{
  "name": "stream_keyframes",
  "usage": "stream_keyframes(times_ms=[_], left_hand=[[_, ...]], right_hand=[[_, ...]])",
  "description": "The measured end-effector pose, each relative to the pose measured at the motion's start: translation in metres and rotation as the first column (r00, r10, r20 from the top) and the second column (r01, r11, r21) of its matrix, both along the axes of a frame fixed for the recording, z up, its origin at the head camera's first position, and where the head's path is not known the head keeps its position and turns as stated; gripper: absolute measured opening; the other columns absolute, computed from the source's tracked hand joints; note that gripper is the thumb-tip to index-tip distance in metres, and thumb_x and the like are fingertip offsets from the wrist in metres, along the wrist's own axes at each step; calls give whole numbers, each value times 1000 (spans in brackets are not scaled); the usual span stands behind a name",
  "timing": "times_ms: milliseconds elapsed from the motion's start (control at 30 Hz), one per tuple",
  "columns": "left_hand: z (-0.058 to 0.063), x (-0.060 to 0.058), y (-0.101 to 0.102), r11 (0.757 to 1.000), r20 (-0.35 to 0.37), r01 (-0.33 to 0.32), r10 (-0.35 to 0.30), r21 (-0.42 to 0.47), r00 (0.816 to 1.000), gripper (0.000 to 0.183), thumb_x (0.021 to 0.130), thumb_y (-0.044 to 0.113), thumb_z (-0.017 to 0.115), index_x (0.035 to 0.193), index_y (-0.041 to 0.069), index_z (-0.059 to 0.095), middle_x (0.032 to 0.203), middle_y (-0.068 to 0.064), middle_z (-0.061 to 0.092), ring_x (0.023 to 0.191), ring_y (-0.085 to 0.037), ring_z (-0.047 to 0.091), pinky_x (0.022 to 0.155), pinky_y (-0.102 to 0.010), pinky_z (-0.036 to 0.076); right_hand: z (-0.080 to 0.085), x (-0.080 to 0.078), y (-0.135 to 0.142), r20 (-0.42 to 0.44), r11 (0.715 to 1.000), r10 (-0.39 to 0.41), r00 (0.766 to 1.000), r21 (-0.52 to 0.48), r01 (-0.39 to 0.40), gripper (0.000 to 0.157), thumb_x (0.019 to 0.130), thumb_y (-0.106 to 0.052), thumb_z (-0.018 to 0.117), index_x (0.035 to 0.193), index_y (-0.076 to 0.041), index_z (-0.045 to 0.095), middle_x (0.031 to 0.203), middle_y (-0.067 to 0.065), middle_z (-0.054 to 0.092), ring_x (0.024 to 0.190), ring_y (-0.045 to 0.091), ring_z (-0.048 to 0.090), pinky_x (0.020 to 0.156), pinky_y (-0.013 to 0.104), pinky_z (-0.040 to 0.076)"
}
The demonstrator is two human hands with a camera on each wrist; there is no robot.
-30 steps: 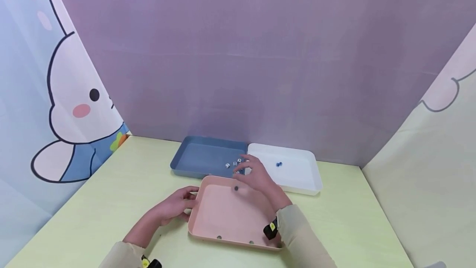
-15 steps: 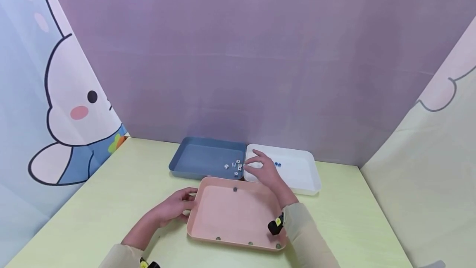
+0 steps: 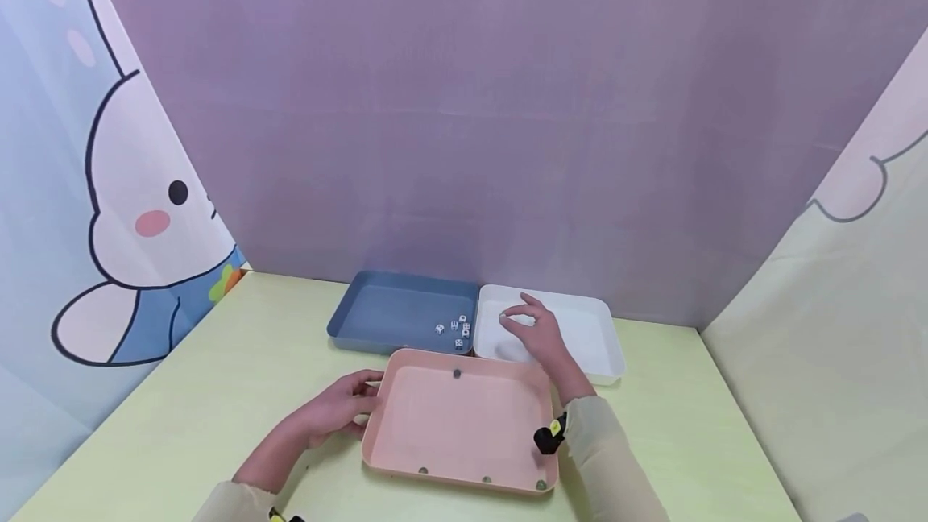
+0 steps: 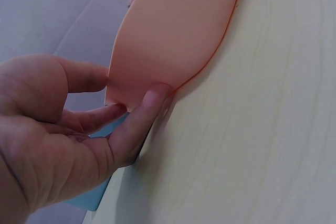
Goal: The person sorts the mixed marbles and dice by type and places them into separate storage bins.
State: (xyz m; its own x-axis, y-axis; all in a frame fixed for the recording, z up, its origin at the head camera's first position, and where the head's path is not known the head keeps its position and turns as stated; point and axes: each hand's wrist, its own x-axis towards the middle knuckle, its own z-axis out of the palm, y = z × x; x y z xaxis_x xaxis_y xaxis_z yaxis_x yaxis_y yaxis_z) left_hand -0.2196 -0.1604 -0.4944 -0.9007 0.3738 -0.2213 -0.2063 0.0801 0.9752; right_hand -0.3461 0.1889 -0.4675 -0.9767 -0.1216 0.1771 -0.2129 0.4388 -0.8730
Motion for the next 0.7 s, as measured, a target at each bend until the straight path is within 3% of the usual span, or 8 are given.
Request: stream_keyframes(times_ms=[133,367,567,700], left_hand=[[1,1,0,1000,2,2,-2,5,1000,54,95,5,56,143,-7,34,102,-20,50,87,-27,59,65,-42,57],[1,2,0,1000,-1,2,-2,10,1000,53,94,5,56,142,-7,36,100,-19,50,84,-26,59,63,-41,57],[1,1,1,1000,8,-1,1,12,1000,54,94,5,56,143,-7,35,100,-19,49,85,-27,59,63,-41,57],[2,2,1,1000,14,-3,3,4,1000,54,95,6,57,143,-7,35,103,-20,50,86,-27,60,63,-42,57]], right_hand=[[-4,-3,8,-2,998,-25,1000,-59,25,27,86,-17,75,104,3,72,148,21,39,138,37,32,108,55,29],[8,-1,10,30,992,-53,998,-113,56,30,88,-16,73,107,6,69,148,20,40,141,32,28,111,55,23],[8,-9,19,69,986,-87,994,-139,96,38,88,-26,74,111,4,68,149,17,39,141,33,28,108,50,31],[7,-11,24,88,983,-112,990,-137,123,40,88,-28,74,112,3,68,149,16,40,141,33,26,109,50,29]])
